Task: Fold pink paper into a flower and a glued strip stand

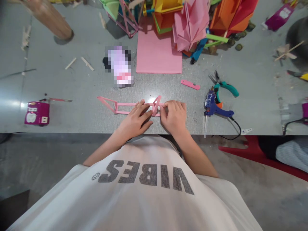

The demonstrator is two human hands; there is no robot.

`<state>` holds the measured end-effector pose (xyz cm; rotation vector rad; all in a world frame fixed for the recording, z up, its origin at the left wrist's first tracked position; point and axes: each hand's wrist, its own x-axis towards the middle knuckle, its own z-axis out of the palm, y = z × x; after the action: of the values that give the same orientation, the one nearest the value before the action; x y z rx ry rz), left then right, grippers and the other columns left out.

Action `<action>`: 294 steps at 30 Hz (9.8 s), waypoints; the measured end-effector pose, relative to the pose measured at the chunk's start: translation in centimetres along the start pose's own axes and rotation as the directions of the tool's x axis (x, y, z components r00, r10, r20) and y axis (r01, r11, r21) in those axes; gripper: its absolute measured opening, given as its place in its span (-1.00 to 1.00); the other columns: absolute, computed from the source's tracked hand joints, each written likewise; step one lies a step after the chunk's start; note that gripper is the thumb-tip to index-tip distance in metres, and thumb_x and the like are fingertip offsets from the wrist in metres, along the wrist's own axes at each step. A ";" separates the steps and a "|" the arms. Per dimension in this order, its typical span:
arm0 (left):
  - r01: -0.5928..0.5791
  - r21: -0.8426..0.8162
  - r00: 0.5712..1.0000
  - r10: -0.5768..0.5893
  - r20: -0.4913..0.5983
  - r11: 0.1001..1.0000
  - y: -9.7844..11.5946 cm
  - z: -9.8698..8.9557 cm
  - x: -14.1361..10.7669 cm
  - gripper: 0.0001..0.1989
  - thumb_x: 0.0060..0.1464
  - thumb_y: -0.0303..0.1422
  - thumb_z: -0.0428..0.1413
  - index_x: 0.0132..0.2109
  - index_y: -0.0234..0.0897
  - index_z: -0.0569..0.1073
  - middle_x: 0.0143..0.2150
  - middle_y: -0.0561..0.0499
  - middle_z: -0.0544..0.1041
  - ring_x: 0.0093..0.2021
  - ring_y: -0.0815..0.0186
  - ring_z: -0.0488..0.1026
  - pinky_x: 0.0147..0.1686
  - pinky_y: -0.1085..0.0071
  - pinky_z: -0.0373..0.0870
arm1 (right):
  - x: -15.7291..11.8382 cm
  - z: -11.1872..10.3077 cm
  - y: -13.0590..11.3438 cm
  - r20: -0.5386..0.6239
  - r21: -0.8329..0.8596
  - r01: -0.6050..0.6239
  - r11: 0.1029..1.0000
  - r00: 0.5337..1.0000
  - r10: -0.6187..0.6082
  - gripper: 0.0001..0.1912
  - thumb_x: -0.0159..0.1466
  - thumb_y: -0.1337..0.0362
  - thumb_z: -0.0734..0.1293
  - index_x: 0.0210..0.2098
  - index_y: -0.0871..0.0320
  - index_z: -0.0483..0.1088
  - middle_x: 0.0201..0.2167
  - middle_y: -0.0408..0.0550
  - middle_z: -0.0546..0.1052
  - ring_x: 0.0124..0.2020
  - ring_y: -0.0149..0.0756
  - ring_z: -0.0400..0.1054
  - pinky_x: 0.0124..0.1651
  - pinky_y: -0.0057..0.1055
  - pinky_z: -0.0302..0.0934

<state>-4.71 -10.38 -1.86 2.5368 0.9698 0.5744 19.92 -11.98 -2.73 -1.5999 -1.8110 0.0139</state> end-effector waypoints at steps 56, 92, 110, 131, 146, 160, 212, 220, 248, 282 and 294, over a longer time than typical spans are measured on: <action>0.279 -0.922 0.948 -0.228 0.221 0.269 7.2 -3.4 1.7 -0.55 0.24 0.04 0.47 -0.23 -0.30 0.68 -0.36 0.01 0.65 -0.43 0.46 0.47 -0.38 0.49 0.41 | -1.6 -7.2 -5.0 -0.091 0.279 0.299 0.913 0.954 -0.285 -0.69 0.54 0.09 0.47 0.22 -0.05 0.59 0.14 0.12 0.74 0.14 0.00 0.66 0.14 -0.03 0.52; -0.393 0.201 0.701 0.434 -0.566 0.897 8.4 -1.5 4.8 -0.82 0.42 -0.59 0.22 -0.03 -0.19 0.60 -0.24 0.02 0.60 -0.25 0.27 0.44 -0.19 0.29 0.49 | 4.4 -4.4 -5.4 0.033 -0.297 -0.002 0.955 0.999 0.012 -0.63 0.65 -0.04 0.28 0.17 0.03 0.58 0.24 0.17 0.65 0.16 0.13 0.50 0.22 0.07 0.25; -0.259 -0.225 0.807 0.083 -0.585 0.939 5.9 -9.1 7.4 -0.65 0.70 -0.14 0.00 -0.15 -0.13 0.42 -0.40 0.12 0.42 -0.46 0.37 0.35 -0.37 0.31 0.22 | 1.0 -7.0 -4.1 0.114 -0.043 0.051 0.998 0.992 -0.046 -0.73 0.59 0.03 0.40 0.11 0.04 0.60 0.14 0.12 0.73 0.10 0.06 0.59 0.09 -0.06 0.30; 0.167 -0.131 0.976 -0.183 -0.120 0.977 2.3 -9.9 8.5 -0.61 0.47 -0.49 0.06 0.28 -0.18 0.62 0.25 -0.12 0.73 0.23 0.12 0.70 0.33 0.11 0.59 | -4.4 -10.1 2.5 -0.183 0.212 -0.208 0.955 0.951 0.248 -0.73 0.52 0.01 0.42 -0.12 0.05 0.62 -0.19 0.02 0.72 -0.22 -0.15 0.60 -0.07 -0.14 0.51; 0.327 0.144 0.939 -0.338 0.061 0.934 -0.4 -3.4 6.3 -0.87 0.55 -0.37 0.14 -0.01 -0.24 0.59 0.09 -0.25 0.68 0.14 -0.08 0.56 0.16 0.02 0.35 | 2.8 -2.7 0.6 0.255 -0.040 0.078 0.996 0.965 -0.065 -0.70 0.53 0.20 0.36 0.17 0.09 0.63 0.16 0.18 0.74 0.18 0.14 0.54 0.23 0.07 0.28; 0.061 -0.034 0.870 -0.070 -0.488 0.998 -1.5 -8.2 9.9 -0.63 0.56 0.07 0.13 -0.03 -0.08 0.61 -0.10 -0.08 0.75 0.00 0.02 0.62 0.47 -0.10 0.18 | 9.4 -5.4 -4.3 0.001 -0.241 0.219 0.945 0.974 -0.225 -0.68 0.63 0.26 0.24 0.00 -0.03 0.67 -0.02 -0.01 0.79 -0.07 -0.07 0.58 0.21 0.01 0.14; -0.189 -0.749 0.756 -0.393 -0.524 0.635 -7.4 -2.8 12.4 -0.53 0.14 0.09 0.53 -0.25 -0.16 0.60 -0.35 0.11 0.59 -0.38 0.39 0.47 -0.29 0.37 0.42 | 9.8 2.6 2.2 -0.430 -0.280 0.407 0.869 0.756 -0.493 -0.62 0.45 -0.06 0.40 0.12 -0.03 0.60 0.13 0.15 0.56 0.16 0.15 0.45 0.30 0.19 0.21; -0.244 -0.672 0.690 -0.361 -0.627 0.699 -7.7 -1.3 12.5 -0.73 0.19 -0.08 0.48 -0.21 -0.15 0.69 -0.33 0.09 0.64 -0.30 0.35 0.53 -0.16 0.34 0.46 | 8.8 -0.3 9.0 -0.274 -0.281 0.637 0.718 0.663 -0.696 -0.71 0.33 0.02 0.53 -0.06 -0.02 0.52 -0.01 0.07 0.64 -0.02 0.01 0.50 0.13 0.03 0.23; -0.165 -0.915 0.847 -0.422 -0.322 0.368 -5.4 -2.7 12.0 -0.47 0.15 0.16 0.55 -0.19 -0.24 0.70 -0.29 -0.02 0.77 -0.40 0.37 0.68 -0.33 0.40 0.65 | 12.6 0.3 -0.4 -0.204 -0.133 0.499 0.856 0.832 -0.516 -0.87 0.60 0.28 0.38 -0.04 -0.05 0.60 -0.11 -0.15 0.79 -0.12 -0.24 0.58 0.04 -0.14 0.18; -0.292 -0.723 0.757 -0.310 -0.575 0.626 -4.7 -1.4 11.5 -0.72 0.35 -0.03 0.47 -0.16 -0.12 0.77 -0.18 0.02 0.77 -0.32 0.38 0.69 -0.29 0.39 0.66 | 10.5 0.3 -2.2 -0.277 -0.128 0.365 0.922 0.880 -0.386 -0.86 0.59 0.16 0.40 -0.03 -0.13 0.66 -0.28 -0.10 0.66 -0.24 -0.16 0.44 0.02 -0.01 0.13; -0.325 -0.521 0.762 -0.108 -0.638 0.790 -5.3 -2.1 11.2 -0.75 0.43 -0.11 0.39 -0.20 -0.13 0.75 -0.29 0.04 0.75 -0.32 0.33 0.64 -0.23 0.34 0.56 | 11.5 -1.8 -2.6 -0.131 -0.023 0.393 0.919 0.911 -0.392 -0.77 0.56 0.19 0.36 -0.22 -0.04 0.62 -0.31 -0.13 0.67 -0.32 -0.23 0.49 -0.06 -0.05 0.24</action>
<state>-0.99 1.44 0.21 1.8094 0.6450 1.5926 18.78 -3.29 5.40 -1.1762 -1.9912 -0.2681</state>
